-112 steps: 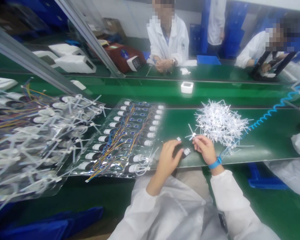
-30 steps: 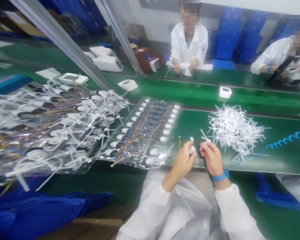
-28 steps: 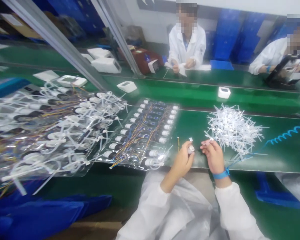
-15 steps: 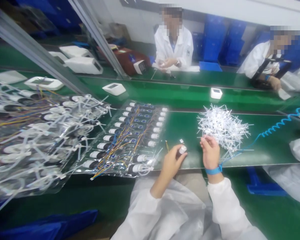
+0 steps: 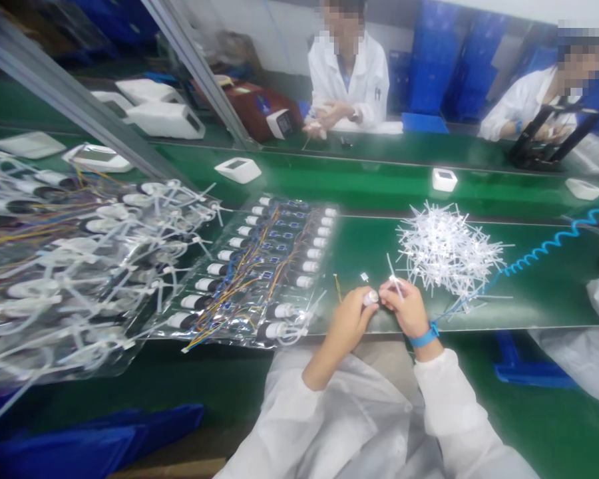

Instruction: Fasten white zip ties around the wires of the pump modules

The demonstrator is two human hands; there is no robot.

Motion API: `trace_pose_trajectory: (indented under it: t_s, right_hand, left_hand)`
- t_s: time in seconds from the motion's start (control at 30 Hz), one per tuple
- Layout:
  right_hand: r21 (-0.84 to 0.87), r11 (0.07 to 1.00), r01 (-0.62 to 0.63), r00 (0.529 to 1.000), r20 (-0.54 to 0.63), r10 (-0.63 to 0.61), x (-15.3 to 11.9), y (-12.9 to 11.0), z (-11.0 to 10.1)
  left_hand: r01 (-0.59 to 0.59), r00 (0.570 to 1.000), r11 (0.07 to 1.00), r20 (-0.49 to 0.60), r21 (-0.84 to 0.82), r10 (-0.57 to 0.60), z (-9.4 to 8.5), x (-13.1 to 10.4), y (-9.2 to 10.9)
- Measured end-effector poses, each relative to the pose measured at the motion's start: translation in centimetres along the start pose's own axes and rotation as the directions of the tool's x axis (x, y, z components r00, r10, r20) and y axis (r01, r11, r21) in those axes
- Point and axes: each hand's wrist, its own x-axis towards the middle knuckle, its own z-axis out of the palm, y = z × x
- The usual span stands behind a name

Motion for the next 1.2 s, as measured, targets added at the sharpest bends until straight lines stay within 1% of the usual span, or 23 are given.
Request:
trace_pose_trajectory:
  t_s: [0.1, 0.2, 0.33, 0.5, 0.77, 0.97, 1.07, 1.2]
  right_hand:
    - [-0.028, 1.0, 0.003, 1.0, 0.026, -0.003, -0.1, 0.1, 0.0]
    - [-0.015, 1.0, -0.004, 1.0, 0.021, 0.004, -0.1, 0.3, -0.2]
    - [0.057, 0.998, -0.032, 0.999, -0.016, 0.033, 0.2, 0.7, -0.6]
    - [0.174, 0.985, -0.007, 0.999, -0.036, 0.014, 0.5, 1.0, -1.0]
    - [0.232, 0.971, -0.055, 0.996, -0.051, 0.069, 0.6, 1.0, -1.2]
    - [0.301, 0.953, -0.039, 0.998, -0.044, 0.054, 0.7, 0.7, -1.1]
    - [0.285, 0.958, -0.022, 0.999, -0.032, 0.033, 0.7, 0.7, -1.0]
    - [0.21, 0.978, -0.003, 1.0, -0.003, 0.004, 0.7, 1.0, -0.9]
  left_hand:
    - [-0.008, 1.0, 1.0, 0.01, 0.009, 0.007, 0.1, 0.0, 0.0]
    - [-0.019, 1.0, 0.999, 0.018, 0.028, 0.018, 0.1, -0.1, 0.0]
    - [-0.029, 0.999, 0.998, 0.02, 0.047, 0.028, 0.2, -0.1, 0.1]
    - [-0.028, 0.999, 0.998, 0.02, 0.051, 0.027, 0.2, -0.1, 0.1]
    - [-0.043, 0.999, 0.997, 0.009, 0.064, 0.042, 0.2, 0.0, 0.2]
    - [-0.053, 0.999, 0.995, 0.006, 0.086, 0.053, 0.3, 0.0, 0.1]
    - [-0.058, 0.998, 0.994, 0.006, 0.097, 0.058, 0.3, -0.1, 0.1]
    - [-0.062, 0.998, 0.993, -0.001, 0.105, 0.062, 0.3, 0.0, 0.2]
